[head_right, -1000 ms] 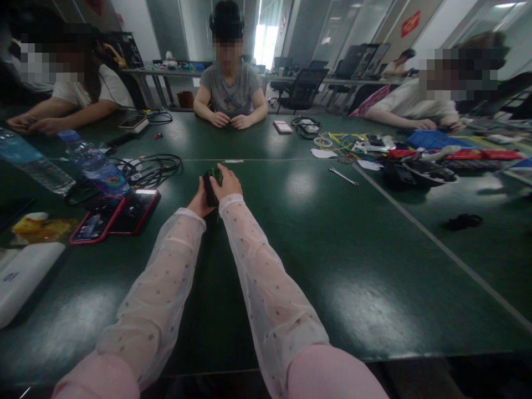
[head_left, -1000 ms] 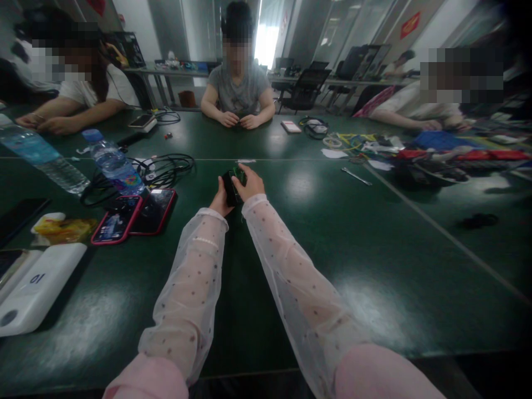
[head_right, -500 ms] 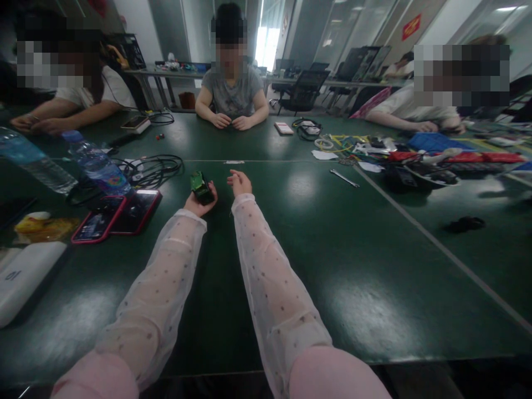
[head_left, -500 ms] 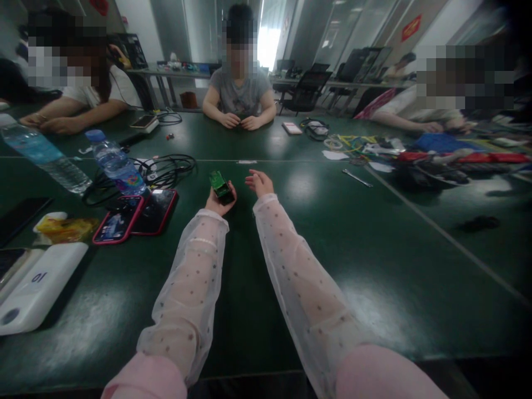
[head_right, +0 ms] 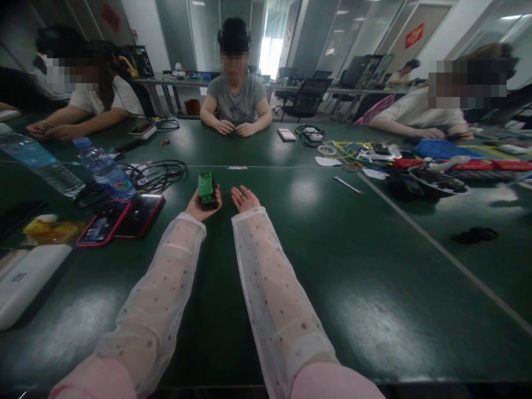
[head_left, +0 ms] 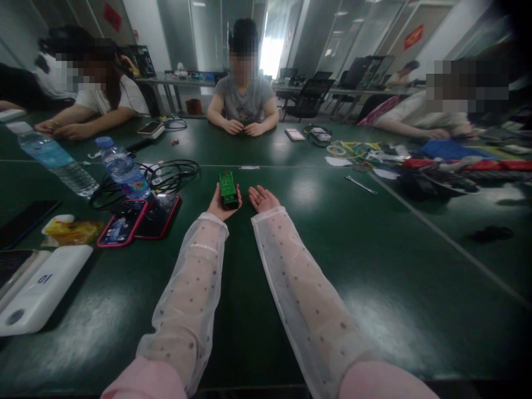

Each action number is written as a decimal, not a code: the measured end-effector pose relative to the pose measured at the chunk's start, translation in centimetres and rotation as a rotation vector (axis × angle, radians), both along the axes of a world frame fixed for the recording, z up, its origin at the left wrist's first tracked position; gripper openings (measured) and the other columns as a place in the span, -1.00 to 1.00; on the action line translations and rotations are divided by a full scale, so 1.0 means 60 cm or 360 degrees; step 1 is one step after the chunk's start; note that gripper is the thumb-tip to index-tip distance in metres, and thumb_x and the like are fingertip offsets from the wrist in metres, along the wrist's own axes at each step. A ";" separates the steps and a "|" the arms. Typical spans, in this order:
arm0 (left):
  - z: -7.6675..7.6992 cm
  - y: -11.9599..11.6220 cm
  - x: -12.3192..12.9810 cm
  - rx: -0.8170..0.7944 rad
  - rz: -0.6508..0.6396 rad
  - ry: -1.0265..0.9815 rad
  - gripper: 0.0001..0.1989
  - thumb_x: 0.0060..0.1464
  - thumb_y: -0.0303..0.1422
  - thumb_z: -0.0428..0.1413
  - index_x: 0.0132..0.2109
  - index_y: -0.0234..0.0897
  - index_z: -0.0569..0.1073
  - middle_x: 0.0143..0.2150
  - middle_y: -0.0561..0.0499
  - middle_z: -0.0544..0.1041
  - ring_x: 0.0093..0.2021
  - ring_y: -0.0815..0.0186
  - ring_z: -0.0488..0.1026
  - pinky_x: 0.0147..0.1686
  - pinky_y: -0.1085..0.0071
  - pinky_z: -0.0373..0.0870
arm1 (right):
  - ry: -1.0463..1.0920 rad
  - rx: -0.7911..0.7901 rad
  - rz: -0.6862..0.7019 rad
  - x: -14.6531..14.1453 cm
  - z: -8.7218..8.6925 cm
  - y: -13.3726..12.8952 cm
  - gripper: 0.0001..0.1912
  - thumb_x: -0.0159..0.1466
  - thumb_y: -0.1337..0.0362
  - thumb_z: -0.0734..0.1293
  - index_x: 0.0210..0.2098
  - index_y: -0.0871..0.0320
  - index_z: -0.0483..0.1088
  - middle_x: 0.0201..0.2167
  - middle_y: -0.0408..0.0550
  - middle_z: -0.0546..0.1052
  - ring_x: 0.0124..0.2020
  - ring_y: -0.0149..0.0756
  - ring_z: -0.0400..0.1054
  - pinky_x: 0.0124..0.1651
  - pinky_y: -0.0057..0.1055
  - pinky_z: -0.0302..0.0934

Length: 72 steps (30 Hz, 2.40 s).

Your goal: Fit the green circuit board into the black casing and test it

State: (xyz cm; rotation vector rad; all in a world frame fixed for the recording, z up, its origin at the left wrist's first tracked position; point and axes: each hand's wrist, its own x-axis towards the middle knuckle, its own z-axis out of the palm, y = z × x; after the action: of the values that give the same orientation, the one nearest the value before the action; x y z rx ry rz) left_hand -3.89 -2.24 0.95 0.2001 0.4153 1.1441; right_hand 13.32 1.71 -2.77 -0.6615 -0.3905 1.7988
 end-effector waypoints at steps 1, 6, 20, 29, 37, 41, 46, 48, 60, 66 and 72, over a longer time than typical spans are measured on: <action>0.001 -0.002 -0.001 0.0009 0.0028 -0.0069 -0.53 0.26 -0.12 -0.18 0.09 -0.33 0.37 -0.37 -0.07 0.49 -0.42 0.32 0.45 -0.40 0.40 0.39 | -0.0006 0.0001 0.0005 -0.001 0.000 0.000 -0.77 0.35 0.26 0.06 -0.18 0.11 0.32 -0.24 -0.03 0.57 -0.16 -0.38 0.48 -0.12 -0.35 0.40; -0.006 -0.003 -0.005 -0.0084 -0.0015 0.0007 -0.43 0.22 -0.01 -0.19 0.08 -0.37 0.36 -0.38 -0.09 0.50 -0.41 0.30 0.46 -0.41 0.38 0.40 | 0.0011 0.0009 0.0006 -0.005 -0.004 0.003 -0.77 0.35 0.26 0.07 -0.19 0.10 0.33 -0.22 -0.03 0.56 -0.16 -0.38 0.48 -0.12 -0.36 0.40; -0.016 0.020 -0.005 -0.0169 0.0036 0.0672 -0.31 0.13 0.15 -0.22 -0.05 -0.36 0.44 -0.38 -0.14 0.54 -0.37 0.21 0.52 -0.37 0.32 0.44 | 0.0027 0.0012 0.0041 -0.003 -0.002 0.000 -0.81 0.33 0.26 0.12 -0.18 0.08 0.35 -0.21 -0.04 0.55 -0.15 -0.35 0.48 -0.16 -0.33 0.44; -0.006 0.019 0.009 -0.0109 0.0026 0.0722 -0.54 0.19 -0.06 -0.10 -0.07 -0.33 0.46 -0.34 -0.10 0.55 -0.38 0.24 0.51 -0.35 0.35 0.42 | 0.0038 0.0016 0.0127 -0.001 -0.001 0.000 -0.78 0.34 0.22 0.10 -0.15 0.10 0.33 -0.21 0.02 0.55 -0.14 -0.31 0.49 -0.18 -0.30 0.43; -0.018 0.030 0.011 -0.0144 0.0211 0.1166 -0.83 0.05 -0.29 0.12 -0.26 -0.31 0.44 -0.53 0.04 0.45 -0.54 0.39 0.40 -0.50 0.49 0.28 | -0.0107 0.0027 0.0310 -0.011 0.016 -0.016 -0.70 0.37 0.11 0.06 -0.07 0.06 0.30 -0.32 -0.06 0.54 -0.33 -0.34 0.48 -0.33 -0.39 0.39; -0.013 0.026 0.014 0.0000 0.0248 0.1379 -0.76 -0.09 -0.27 0.24 -0.34 -0.34 0.42 -0.53 0.04 0.43 -0.51 0.40 0.39 -0.44 0.47 0.29 | -0.0141 -0.0018 0.0316 -0.017 0.015 -0.016 -0.72 0.37 0.13 0.06 -0.08 0.04 0.31 -0.40 -0.13 0.52 -0.44 -0.39 0.44 -0.47 -0.50 0.30; 0.000 0.022 0.024 0.0200 0.0153 0.1615 -0.60 -0.22 -0.18 0.32 -0.29 -0.38 0.45 -0.44 -0.03 0.49 -0.41 0.32 0.44 -0.34 0.39 0.34 | -0.0188 0.0018 0.0295 -0.023 0.010 -0.012 -0.73 0.37 0.16 0.07 -0.13 0.02 0.35 -0.46 -0.20 0.49 -0.49 -0.39 0.38 -0.44 -0.47 0.26; 0.001 0.023 0.027 0.0282 0.0133 0.1736 -0.54 -0.24 -0.14 0.32 -0.23 -0.38 0.48 -0.39 -0.06 0.51 -0.38 0.29 0.45 -0.34 0.38 0.35 | -0.0206 0.0023 0.0250 -0.026 0.008 -0.011 -0.73 0.37 0.19 0.07 -0.15 0.05 0.37 -0.46 -0.19 0.50 -0.46 -0.37 0.39 -0.38 -0.43 0.28; -0.008 0.022 0.026 0.0186 0.0254 0.1685 -0.54 -0.21 -0.10 0.30 -0.26 -0.39 0.48 -0.39 -0.07 0.50 -0.40 0.32 0.43 -0.39 0.39 0.34 | -0.0157 0.0122 0.0198 -0.032 -0.004 -0.007 -0.76 0.34 0.25 0.14 -0.20 0.13 0.42 -0.36 -0.12 0.55 -0.34 -0.37 0.43 -0.18 -0.41 0.31; -0.019 0.026 0.014 -0.0107 0.0327 0.1254 -0.70 -0.17 -0.25 0.30 -0.32 -0.32 0.43 -0.46 0.04 0.45 -0.46 0.39 0.40 -0.38 0.42 0.36 | -0.0128 0.0113 0.0272 -0.028 -0.012 -0.003 -0.75 0.34 0.20 0.12 -0.20 0.07 0.41 -0.32 -0.12 0.54 -0.30 -0.36 0.43 -0.11 -0.34 0.32; -0.016 0.028 0.008 -0.0134 0.0204 0.0965 -0.79 -0.03 -0.29 0.19 -0.24 -0.29 0.45 -0.43 0.05 0.47 -0.46 0.39 0.41 -0.45 0.47 0.33 | -0.0242 0.0103 0.0235 -0.032 -0.006 -0.005 -0.75 0.34 0.18 0.11 -0.17 0.04 0.39 -0.26 -0.12 0.52 -0.23 -0.36 0.44 0.01 -0.30 0.29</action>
State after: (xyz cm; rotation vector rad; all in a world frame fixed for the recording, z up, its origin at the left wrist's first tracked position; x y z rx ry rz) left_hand -3.41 -0.59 -0.02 0.4545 1.0223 1.1768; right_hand 11.40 1.39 -3.14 -0.7420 -0.6113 1.8723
